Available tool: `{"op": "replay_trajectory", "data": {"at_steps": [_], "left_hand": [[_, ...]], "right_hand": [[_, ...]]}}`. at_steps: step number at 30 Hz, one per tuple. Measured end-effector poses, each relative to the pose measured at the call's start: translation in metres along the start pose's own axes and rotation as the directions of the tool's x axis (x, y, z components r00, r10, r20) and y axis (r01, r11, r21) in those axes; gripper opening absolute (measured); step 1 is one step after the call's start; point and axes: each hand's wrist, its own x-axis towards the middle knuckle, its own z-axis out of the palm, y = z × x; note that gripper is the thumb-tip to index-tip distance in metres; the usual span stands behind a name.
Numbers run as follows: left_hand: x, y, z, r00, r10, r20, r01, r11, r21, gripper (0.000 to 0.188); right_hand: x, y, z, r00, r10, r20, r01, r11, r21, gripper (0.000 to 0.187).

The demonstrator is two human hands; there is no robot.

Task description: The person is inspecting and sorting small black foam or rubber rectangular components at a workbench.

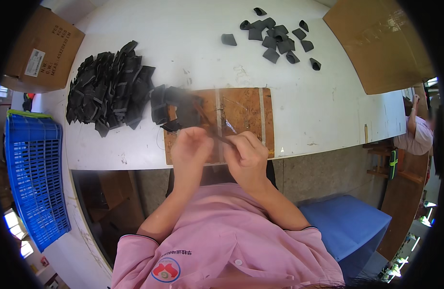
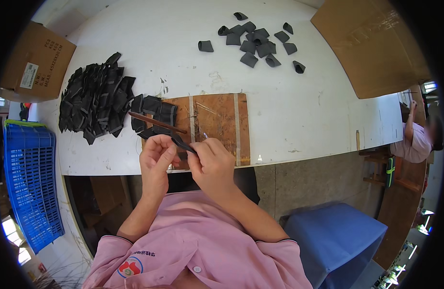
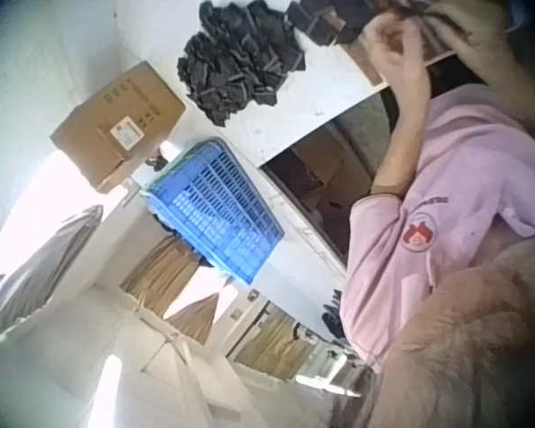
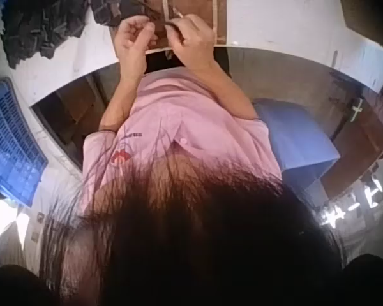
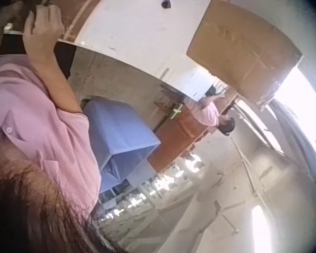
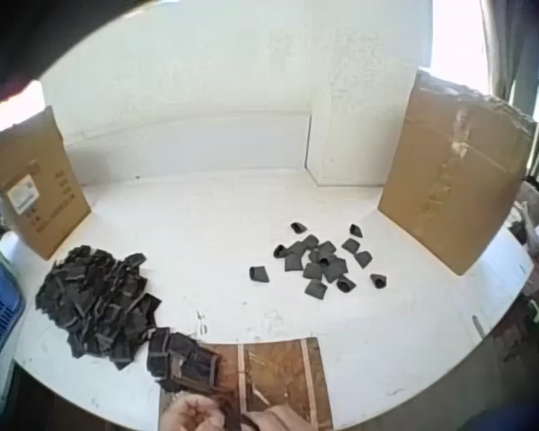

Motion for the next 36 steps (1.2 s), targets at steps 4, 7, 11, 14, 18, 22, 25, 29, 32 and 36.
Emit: {"op": "replay_trajectory", "data": {"at_steps": [4,7,11,14,18,22,25,29,32,36], "left_hand": [[-0.003,0.013,-0.005,0.988,-0.061,0.140,0.070,0.996,-0.060,0.014],[-0.004,0.015,-0.006,0.983,-0.111,0.148,0.122,0.990,-0.070,0.015],[-0.001,0.008,-0.012,0.987,-0.101,0.126,0.121,0.979,-0.165,0.017],[-0.003,0.011,-0.010,0.955,-0.206,0.215,0.263,0.923,-0.280,0.019],[-0.008,0.006,-0.008,0.950,-0.133,0.283,0.206,0.947,-0.246,0.016],[-0.005,0.009,-0.005,0.978,-0.073,0.196,0.095,0.990,-0.106,0.012],[-0.004,0.010,-0.007,0.977,-0.089,0.193,0.111,0.989,-0.101,0.009],[-0.001,0.008,-0.011,0.980,-0.090,0.178,0.107,0.990,-0.088,0.007],[-0.001,0.012,-0.012,0.995,0.000,0.104,0.004,0.999,-0.039,0.007],[-0.006,0.020,-0.009,0.991,0.007,0.132,0.002,0.998,-0.066,0.006]], "right_hand": [[0.003,-0.001,-0.001,0.986,-0.161,-0.038,0.154,0.978,-0.142,0.014],[0.001,-0.006,-0.005,0.983,-0.185,-0.008,0.180,0.962,-0.205,0.014],[0.004,-0.011,-0.014,0.881,0.384,0.275,-0.469,0.782,0.410,0.005],[0.002,-0.006,-0.019,0.636,0.519,0.571,-0.748,0.233,0.621,0.010],[0.000,-0.003,-0.018,0.517,0.453,0.726,-0.739,-0.190,0.646,0.009],[-0.003,0.004,-0.016,0.510,0.413,0.754,-0.712,-0.290,0.640,0.008],[-0.003,0.005,-0.015,0.514,0.396,0.761,-0.722,-0.279,0.633,0.006],[-0.001,0.005,-0.018,0.544,0.499,0.674,-0.814,0.118,0.569,0.005],[0.002,0.003,-0.016,0.976,0.215,-0.021,-0.216,0.976,-0.037,0.010],[0.008,-0.018,-0.020,0.993,0.109,0.043,-0.116,0.961,0.249,0.015]]}}
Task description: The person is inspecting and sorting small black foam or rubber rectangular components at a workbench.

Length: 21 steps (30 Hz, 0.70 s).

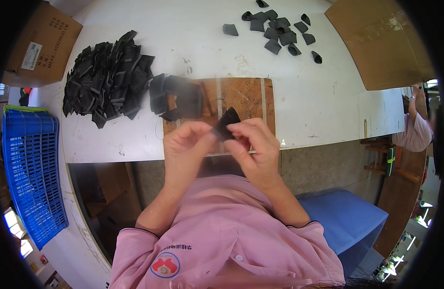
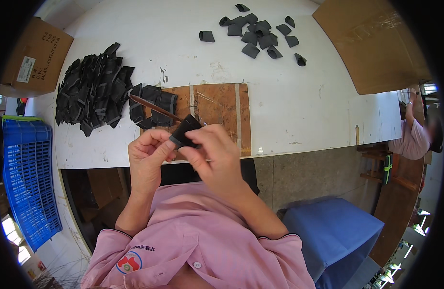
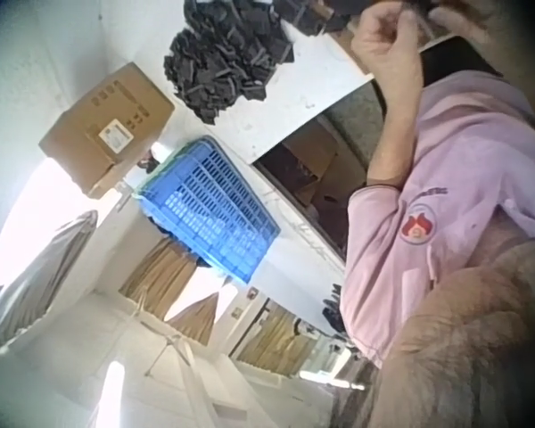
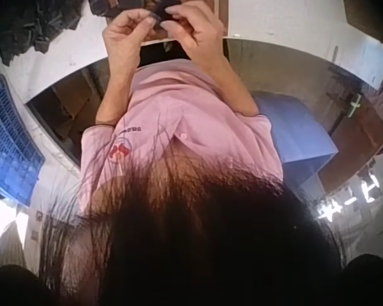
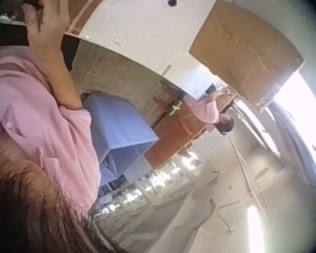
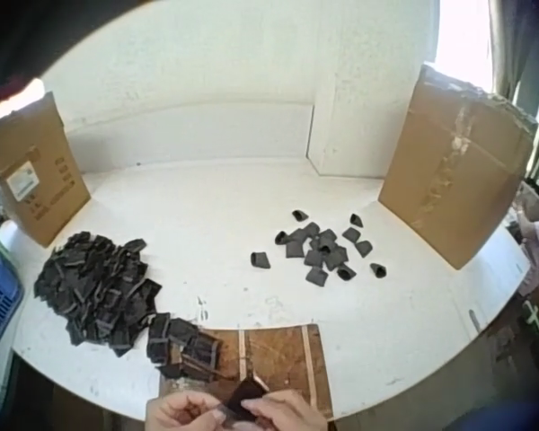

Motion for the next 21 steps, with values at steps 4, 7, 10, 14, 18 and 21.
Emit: {"op": "replay_trajectory", "data": {"at_steps": [4,7,10,14,18,21], "left_hand": [[-0.001,0.001,0.005,0.998,-0.013,0.056,0.013,1.000,-0.004,0.004],[-0.002,-0.020,-0.001,0.974,0.228,0.007,-0.211,0.889,0.407,0.011],[-0.003,-0.018,0.006,0.886,0.463,0.025,-0.383,0.700,0.603,0.010],[-0.001,-0.015,0.010,0.901,0.428,-0.068,-0.347,0.806,0.479,0.007],[0.010,0.002,0.004,0.993,-0.101,-0.067,0.094,0.991,-0.096,0.014],[0.010,0.006,0.001,0.925,-0.170,0.339,0.335,0.785,-0.521,0.017]], "right_hand": [[0.000,0.006,0.009,0.971,-0.234,0.053,0.238,0.969,-0.067,0.015],[0.003,0.005,0.012,0.914,-0.401,0.067,0.402,0.866,-0.299,0.017],[0.004,0.007,0.017,0.908,-0.412,0.072,0.405,0.824,-0.396,0.019],[0.006,0.010,0.021,0.921,-0.386,0.045,0.362,0.810,-0.462,0.019],[0.007,0.012,0.022,0.991,-0.106,-0.079,0.089,0.978,-0.191,0.012],[0.012,0.012,0.015,0.989,0.149,0.022,-0.150,0.977,0.150,0.007]]}}
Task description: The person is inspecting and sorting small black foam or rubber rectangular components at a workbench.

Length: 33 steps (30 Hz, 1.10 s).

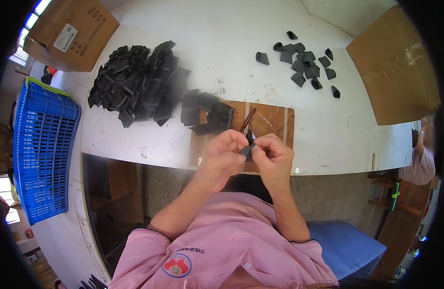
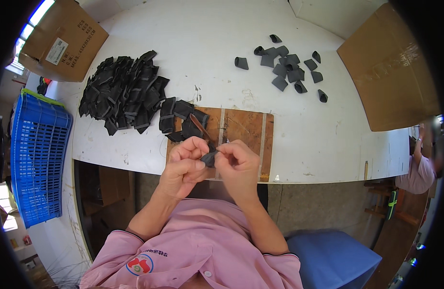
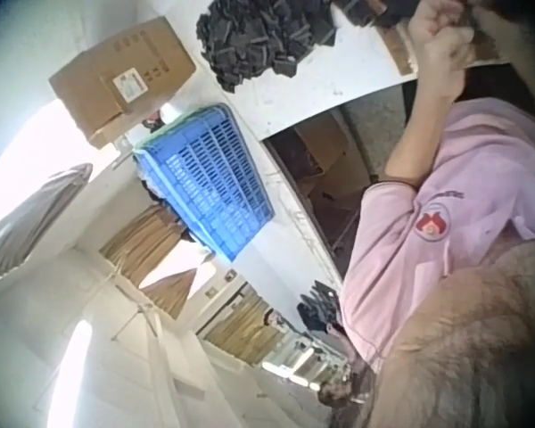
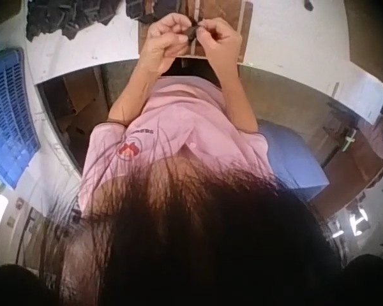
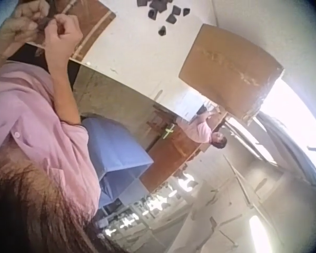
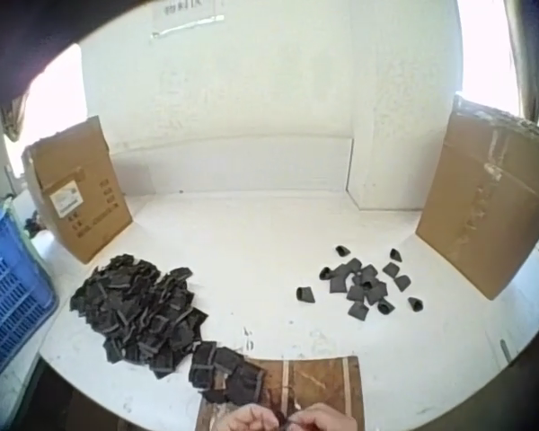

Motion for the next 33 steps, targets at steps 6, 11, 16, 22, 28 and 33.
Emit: {"op": "replay_trajectory", "data": {"at_steps": [6,11,16,22,28,33], "left_hand": [[0.003,-0.008,0.000,0.883,0.454,-0.121,-0.257,0.681,0.685,0.018],[0.001,-0.013,0.003,0.731,0.680,-0.048,-0.418,0.502,0.757,0.016],[-0.009,0.042,0.019,0.988,0.094,0.120,-0.089,0.995,-0.048,0.009],[0.015,0.059,0.024,0.975,0.123,0.187,-0.083,0.975,-0.208,0.021],[0.015,0.045,0.018,0.956,0.276,0.097,-0.289,0.942,0.171,0.018],[0.020,0.049,0.028,0.637,0.689,0.346,-0.608,0.172,0.775,0.035]], "right_hand": [[0.002,-0.007,-0.007,0.734,0.367,0.571,-0.662,0.199,0.723,0.004],[0.012,-0.024,-0.004,0.706,0.411,0.576,-0.705,0.330,0.628,0.016],[0.033,-0.053,-0.010,0.874,0.105,0.475,-0.330,0.845,0.421,0.024],[0.070,-0.059,0.000,0.867,0.046,0.496,-0.316,0.821,0.476,0.026],[0.066,-0.039,0.002,0.850,0.074,0.521,-0.379,0.773,0.509,0.025],[0.059,-0.046,-0.004,0.978,-0.076,0.196,0.039,0.982,0.186,0.022]]}}
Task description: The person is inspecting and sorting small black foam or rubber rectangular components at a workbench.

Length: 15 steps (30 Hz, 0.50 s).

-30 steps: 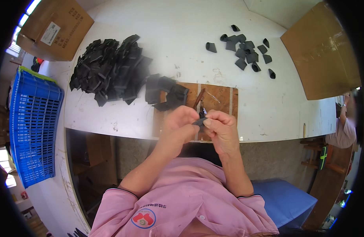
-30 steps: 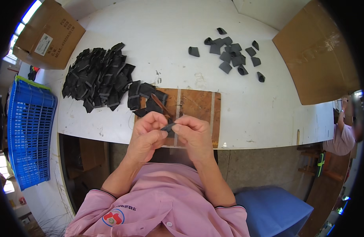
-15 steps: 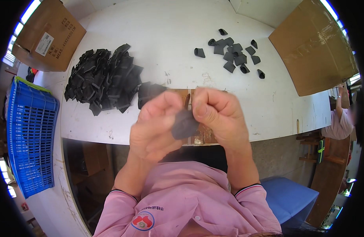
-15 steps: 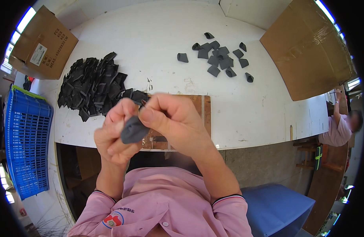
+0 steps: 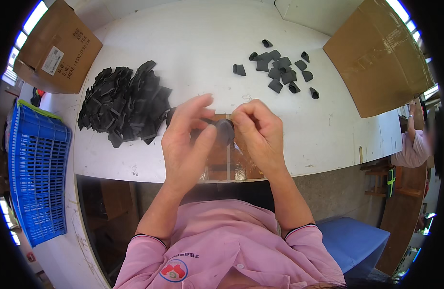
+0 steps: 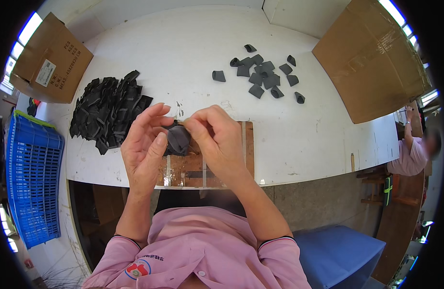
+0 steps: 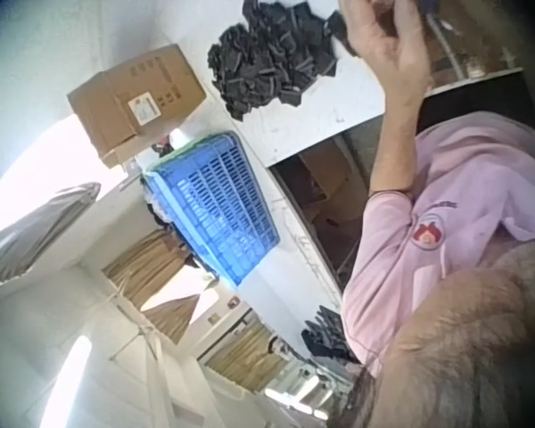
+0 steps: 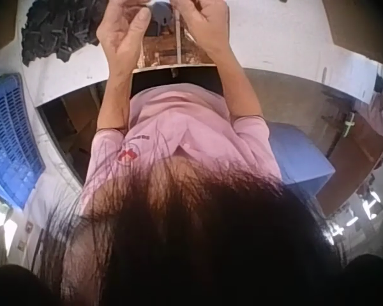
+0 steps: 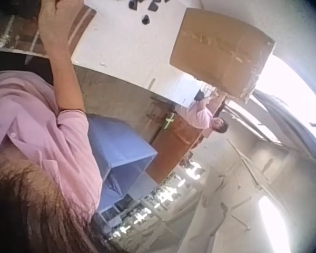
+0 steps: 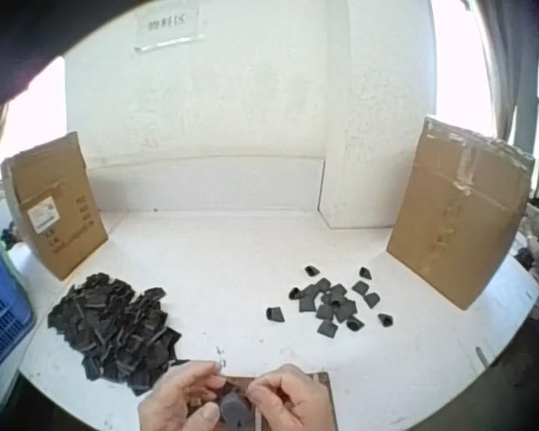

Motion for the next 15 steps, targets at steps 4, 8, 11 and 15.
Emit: {"op": "replay_trajectory", "data": {"at_steps": [4,8,11,15], "left_hand": [[0.009,0.007,0.000,0.974,0.125,0.189,-0.135,0.990,0.040,0.026],[-0.001,0.006,0.001,0.995,-0.098,0.018,0.098,0.927,-0.363,0.011],[-0.002,0.007,-0.002,0.956,-0.289,-0.057,0.177,0.719,-0.672,0.011],[-0.008,0.004,-0.002,0.930,-0.362,-0.071,0.211,0.680,-0.702,0.010]], "right_hand": [[-0.011,-0.009,0.002,0.896,-0.438,-0.073,0.397,0.864,-0.309,0.028],[-0.015,-0.021,0.011,0.889,-0.457,0.016,0.415,0.793,-0.446,0.035],[-0.009,-0.026,0.016,0.817,-0.575,0.039,0.495,0.666,-0.558,0.030],[-0.003,-0.022,0.013,0.706,-0.697,0.128,0.586,0.472,-0.658,0.023]]}}
